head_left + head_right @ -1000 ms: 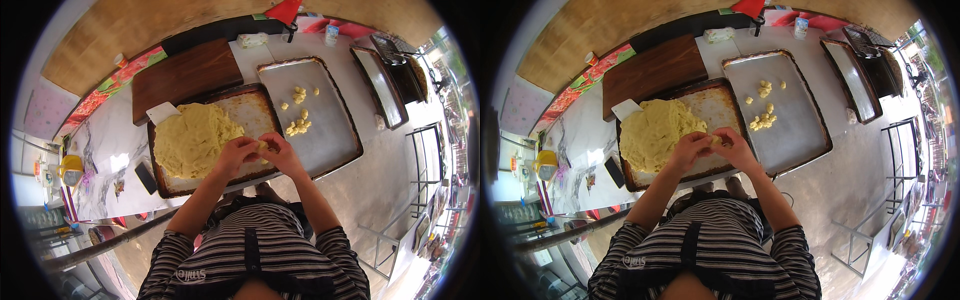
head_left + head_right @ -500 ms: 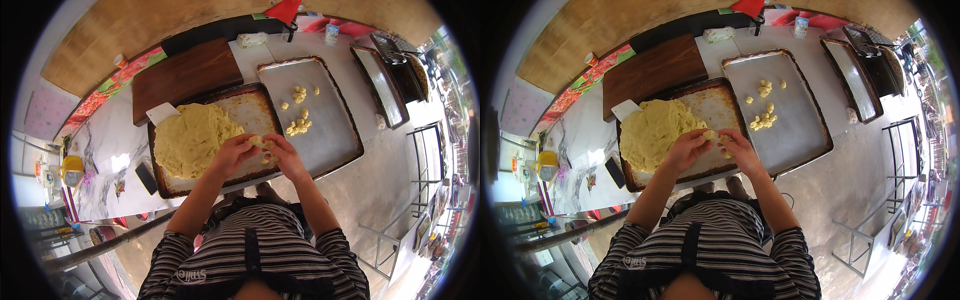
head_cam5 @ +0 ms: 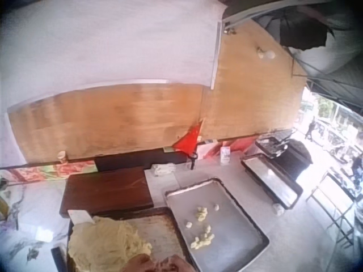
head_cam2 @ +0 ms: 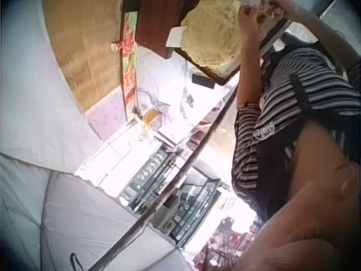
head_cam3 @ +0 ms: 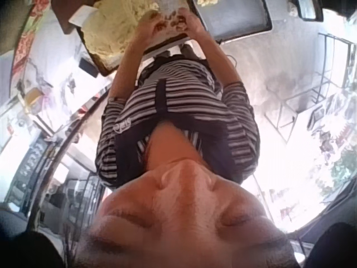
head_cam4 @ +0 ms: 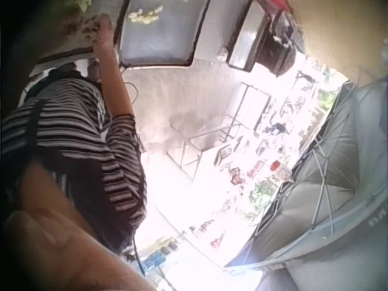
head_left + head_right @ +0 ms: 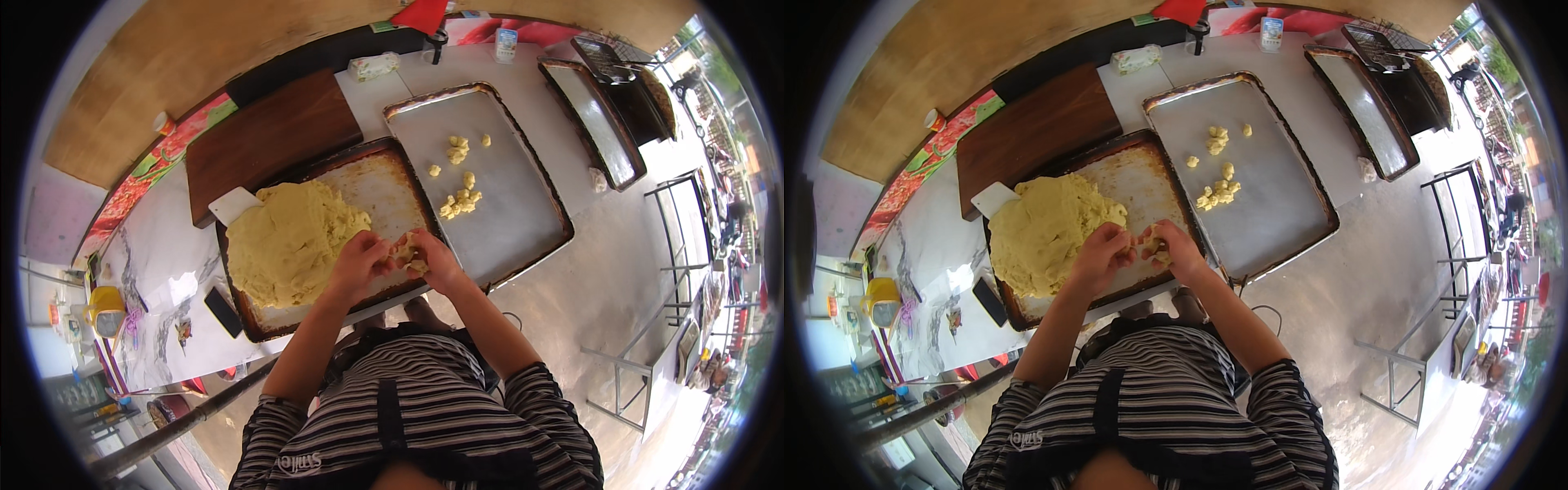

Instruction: The person repeatedly pinches off small pieces of dough from a large mass on a tray and places them onto an adjacent empty tray. The person continues this process throughout the clip, gradually filling the second tray with individual dough portions.

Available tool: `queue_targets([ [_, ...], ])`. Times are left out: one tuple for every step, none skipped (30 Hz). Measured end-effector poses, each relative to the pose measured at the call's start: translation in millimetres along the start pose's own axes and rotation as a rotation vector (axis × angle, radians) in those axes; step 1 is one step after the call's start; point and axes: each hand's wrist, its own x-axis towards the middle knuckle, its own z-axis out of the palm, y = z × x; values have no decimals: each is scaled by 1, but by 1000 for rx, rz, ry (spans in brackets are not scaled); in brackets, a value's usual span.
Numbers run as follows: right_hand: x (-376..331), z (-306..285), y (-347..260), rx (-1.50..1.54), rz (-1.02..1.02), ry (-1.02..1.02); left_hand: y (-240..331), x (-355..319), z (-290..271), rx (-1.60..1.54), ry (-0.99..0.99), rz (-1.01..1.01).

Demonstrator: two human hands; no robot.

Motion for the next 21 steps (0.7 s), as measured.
queue_targets([
  [6,-12,2,95,53,45,3,-1,-5,-89,25,-27],
  [13,-23,3,206,82,7,6,-1,-10,-102,41,-5],
  [19,-36,2,334,57,-32,9,-4,-19,-124,59,7],
  [25,-50,-4,515,10,-59,13,-7,-28,-147,115,20],
  [30,-63,-9,368,-99,172,15,-13,-38,-87,155,82],
  [33,-78,-19,427,-220,225,18,-16,-48,-48,212,168],
  [38,-89,-29,601,-281,297,21,-21,-59,-7,268,248],
  [41,-96,-34,706,-313,382,24,-25,-71,47,317,319],
  [50,-98,-38,825,-294,681,27,-30,-81,68,379,360],
  [56,-95,-34,678,-219,585,29,-33,-92,97,434,387],
  [66,-87,-29,506,-201,528,30,-35,-101,124,474,429],
  [75,-77,-19,337,-161,493,30,-36,-108,236,544,434],
  [85,-63,-5,181,-139,336,29,-35,-113,344,602,451],
  [99,-48,9,-47,-134,238,28,-34,-118,444,655,484],
  [114,-31,23,-324,-171,203,26,-32,-121,492,664,452],
  [129,-17,33,-498,-171,180,22,-30,-121,533,666,435],
  [143,-5,40,-671,-172,157,19,-27,-122,550,683,353],
  [156,4,45,-671,-138,169,16,-26,-121,607,673,476],
  [168,12,48,-670,-104,181,13,-25,-120,641,678,535],
  [177,18,49,-662,-37,220,12,-24,-119,673,678,546],
  [184,22,49,-692,7,199,11,-25,-117,662,669,531],
])
